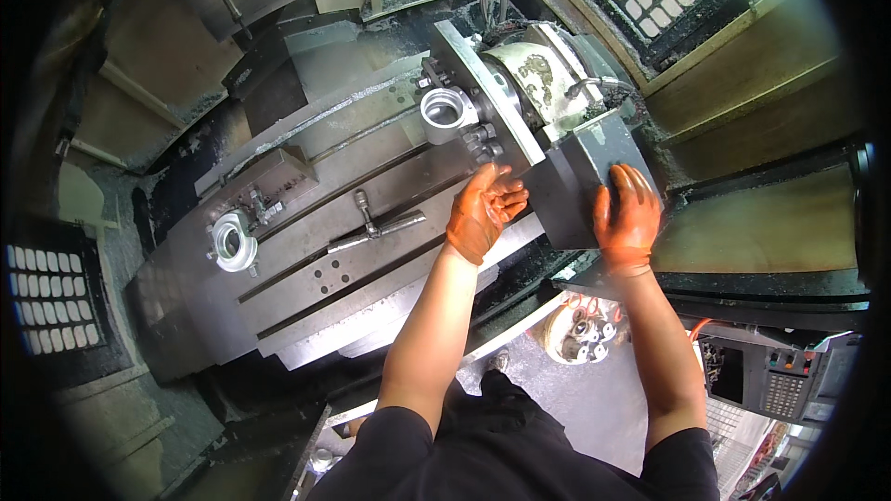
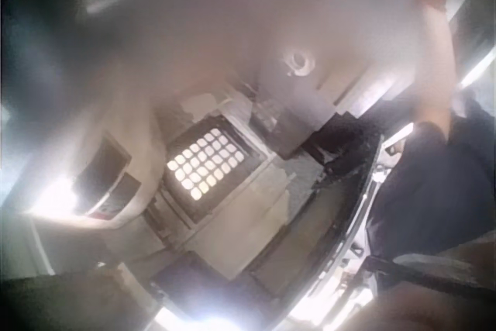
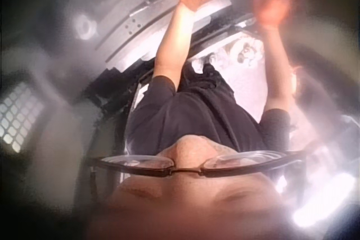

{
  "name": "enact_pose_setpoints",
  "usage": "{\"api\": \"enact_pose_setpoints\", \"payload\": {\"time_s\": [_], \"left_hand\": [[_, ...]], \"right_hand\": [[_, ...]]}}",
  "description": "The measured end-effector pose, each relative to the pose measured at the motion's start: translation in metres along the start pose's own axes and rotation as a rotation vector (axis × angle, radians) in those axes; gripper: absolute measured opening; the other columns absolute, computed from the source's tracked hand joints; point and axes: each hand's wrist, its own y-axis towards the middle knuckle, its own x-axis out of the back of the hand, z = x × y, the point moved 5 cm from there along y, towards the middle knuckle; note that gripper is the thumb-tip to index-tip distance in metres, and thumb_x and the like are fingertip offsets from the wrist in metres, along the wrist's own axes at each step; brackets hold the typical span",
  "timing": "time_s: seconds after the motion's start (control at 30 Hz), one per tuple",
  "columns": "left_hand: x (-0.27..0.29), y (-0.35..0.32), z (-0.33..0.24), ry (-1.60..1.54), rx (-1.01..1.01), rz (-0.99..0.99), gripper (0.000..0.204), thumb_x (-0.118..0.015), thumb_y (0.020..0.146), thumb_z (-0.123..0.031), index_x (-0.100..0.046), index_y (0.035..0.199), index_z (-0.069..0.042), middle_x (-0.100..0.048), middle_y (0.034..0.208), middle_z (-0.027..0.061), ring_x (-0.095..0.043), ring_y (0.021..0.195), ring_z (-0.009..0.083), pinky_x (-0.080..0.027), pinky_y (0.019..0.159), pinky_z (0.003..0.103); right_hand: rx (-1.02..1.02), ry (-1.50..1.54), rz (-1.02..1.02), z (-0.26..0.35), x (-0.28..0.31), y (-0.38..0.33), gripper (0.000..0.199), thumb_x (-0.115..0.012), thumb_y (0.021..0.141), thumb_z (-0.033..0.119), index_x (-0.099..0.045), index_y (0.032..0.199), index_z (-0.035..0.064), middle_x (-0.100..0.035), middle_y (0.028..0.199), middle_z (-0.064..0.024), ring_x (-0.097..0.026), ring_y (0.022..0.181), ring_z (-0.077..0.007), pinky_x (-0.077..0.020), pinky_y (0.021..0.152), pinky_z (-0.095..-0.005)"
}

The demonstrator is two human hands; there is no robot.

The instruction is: The person removes a cylindrical metal part from a CNC machine, measures its internal diameter with a dial bore gauge, and then places the part back into the machine. The person wears orange gloves throughout the task.

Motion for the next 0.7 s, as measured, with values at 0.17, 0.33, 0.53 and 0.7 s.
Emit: {"api": "enact_pose_setpoints", "payload": {"time_s": [0.17, 0.33, 0.53, 0.7], "left_hand": [[0.08, 0.021, -0.025, 0.663, 0.091, -0.218, 0.043, -0.062, 0.098, -0.044, -0.067, 0.115, -0.004, -0.073, 0.1, 0.0126, -0.072, 0.085, 0.0272, -0.057, 0.076, 0.04], [0.121, 0.069, -0.147, 0.508, -0.315, -0.43, 0.061, -0.063, 0.092, -0.06, -0.069, 0.114, -0.003, -0.073, 0.108, 0.0132, -0.069, 0.096, 0.0185, -0.054, 0.08, 0.037], [0.065, 0.15, -0.217, 0.89, -0.405, -0.029, 0.086, -0.074, 0.086, -0.055, -0.05, 0.142, 0.006, -0.065, 0.127, 0.0158, -0.061, 0.116, 0.0224, -0.049, 0.097, 0.03], [0.047, 0.137, -0.203, 0.717, -0.365, -0.034, 0.078, -0.082, 0.086, -0.038, -0.051, 0.137, 0.012, -0.066, 0.126, 0.0136, -0.062, 0.114, 0.0206, -0.051, 0.094, 0.032]], "right_hand": [[0.009, -0.01, 0.008, 0.0, 0.002, 0.001, 0.036, -0.07, 0.088, 0.012, -0.064, 0.122, 0.0025, -0.066, 0.122, -0.0172, -0.061, 0.118, -0.0372, -0.0469, 0.101, -0.0467], [0.004, -0.018, 0.042, 0.0, -0.002, 0.0, 0.038, -0.069, 0.088, 0.011, -0.062, 0.124, 0.0016, -0.065, 0.123, -0.0181, -0.061, 0.119, -0.038, -0.0465, 0.101, -0.0474], [0.028, -0.031, 0.079, 0.0, -0.008, 0.005, 0.039, -0.068, 0.088, 0.011, -0.061, 0.125, -0.0001, -0.065, 0.124, -0.0202, -0.061, 0.119, -0.0394, -0.0464, 0.102, -0.0478], [-0.006, -0.037, 0.11, -0.003, -0.009, 0.003, 0.04, -0.068, 0.088, 0.012, -0.061, 0.125, -0.0006, -0.064, 0.124, -0.0207, -0.06, 0.119, -0.0394, -0.0462, 0.102, -0.048]]}}
